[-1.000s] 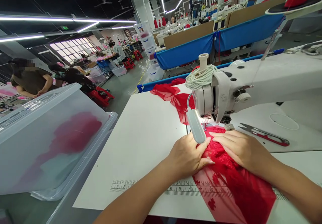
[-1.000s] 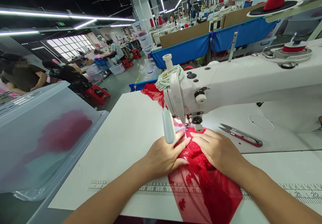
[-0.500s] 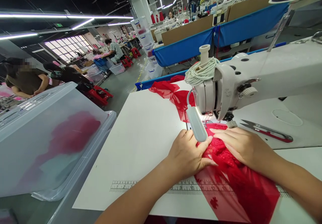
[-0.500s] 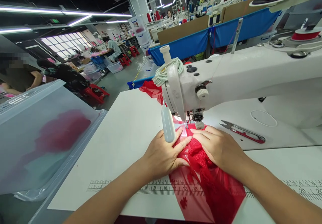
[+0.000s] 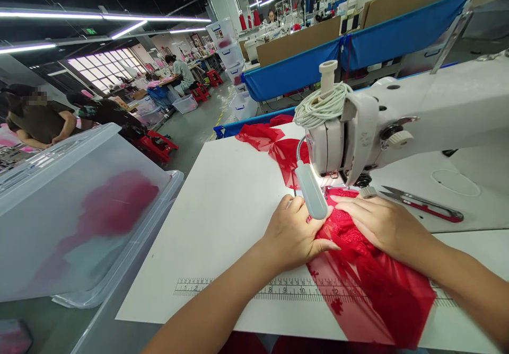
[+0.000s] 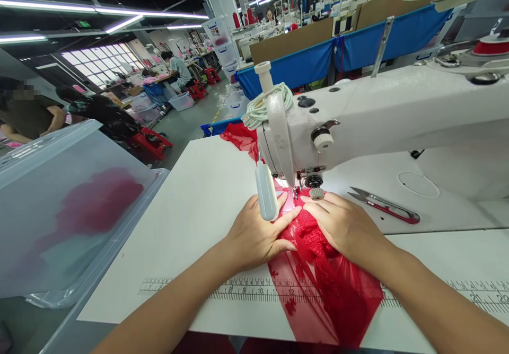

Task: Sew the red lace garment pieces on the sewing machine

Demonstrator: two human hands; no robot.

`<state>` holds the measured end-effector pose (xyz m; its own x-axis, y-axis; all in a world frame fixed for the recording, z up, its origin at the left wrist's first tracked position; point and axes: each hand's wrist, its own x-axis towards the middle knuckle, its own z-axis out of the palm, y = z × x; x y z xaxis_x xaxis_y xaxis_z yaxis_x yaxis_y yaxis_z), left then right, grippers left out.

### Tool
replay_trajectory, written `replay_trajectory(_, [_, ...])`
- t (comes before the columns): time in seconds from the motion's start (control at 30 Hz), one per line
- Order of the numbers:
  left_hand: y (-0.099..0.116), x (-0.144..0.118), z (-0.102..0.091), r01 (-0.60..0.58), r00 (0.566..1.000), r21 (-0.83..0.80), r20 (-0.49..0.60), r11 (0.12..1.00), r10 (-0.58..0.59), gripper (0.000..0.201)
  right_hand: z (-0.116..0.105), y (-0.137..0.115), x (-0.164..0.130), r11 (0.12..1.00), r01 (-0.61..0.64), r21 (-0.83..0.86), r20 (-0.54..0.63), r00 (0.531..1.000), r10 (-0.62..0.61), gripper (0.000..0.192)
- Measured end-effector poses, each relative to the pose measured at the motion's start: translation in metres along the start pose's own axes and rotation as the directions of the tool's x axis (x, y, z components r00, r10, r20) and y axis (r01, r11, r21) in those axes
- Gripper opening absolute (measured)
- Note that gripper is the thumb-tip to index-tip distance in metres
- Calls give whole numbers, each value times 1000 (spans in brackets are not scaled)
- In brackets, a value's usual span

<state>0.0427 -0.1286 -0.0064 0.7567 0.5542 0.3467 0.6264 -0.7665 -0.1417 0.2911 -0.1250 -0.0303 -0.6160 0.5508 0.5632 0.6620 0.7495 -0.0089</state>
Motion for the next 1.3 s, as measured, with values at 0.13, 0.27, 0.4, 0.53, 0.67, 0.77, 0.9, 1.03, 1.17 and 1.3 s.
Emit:
replay_trajectory(0.13, [-4, 2, -1, 0, 1000, 11, -1, 1000, 0, 82, 1, 0, 2, 1000, 11, -14, -6, 1000, -11, 35])
replay_trajectory(0.27, [-7, 5, -3, -38, 999, -8, -38, 999, 38, 81, -4, -2, 7, 1000, 27, -7, -12, 1000, -27, 32])
replay_trajectory(0.4, [-5, 8, -4, -210, 978, -96, -19, 973, 209, 74, -10, -4, 8, 998, 70, 5, -33, 997, -70, 34])
replay_trajectory(0.53, [1, 9, -6, -169, 984, -143, 31, 975, 175, 57, -10, -3, 2, 992, 86, 90, -23, 996, -84, 32])
replay_trajectory(0.67, [7, 9, -12, -51, 994, -146, 92, 988, 65, 53, -7, -3, -4, 992, 43, 119, -36, 999, -39, 32])
replay_trajectory(0.77, [12, 7, -14, -68, 993, -143, 81, 987, 80, 70, -7, -4, -4, 994, 28, 108, -64, 998, -21, 33])
replay_trajectory(0.9, [18, 3, -12, -41, 994, -107, 97, 993, 51, 85, -12, -6, -2, 995, 42, 90, -43, 998, -38, 35])
replay_trajectory(1.03, [21, -2, -9, -42, 999, -67, 32, 997, 44, 87, -12, -8, -2, 995, -12, 95, -46, 999, 16, 38])
replay_trajectory(1.17, [22, -2, -8, -38, 999, -44, 1, 998, 38, 86, -6, -8, -6, 995, -29, 98, -57, 998, 35, 38])
replay_trajectory(1.3, [21, 0, -6, -23, 999, -39, -44, 999, 21, 87, -1, -5, -8, 996, -15, 87, -86, 996, 22, 38])
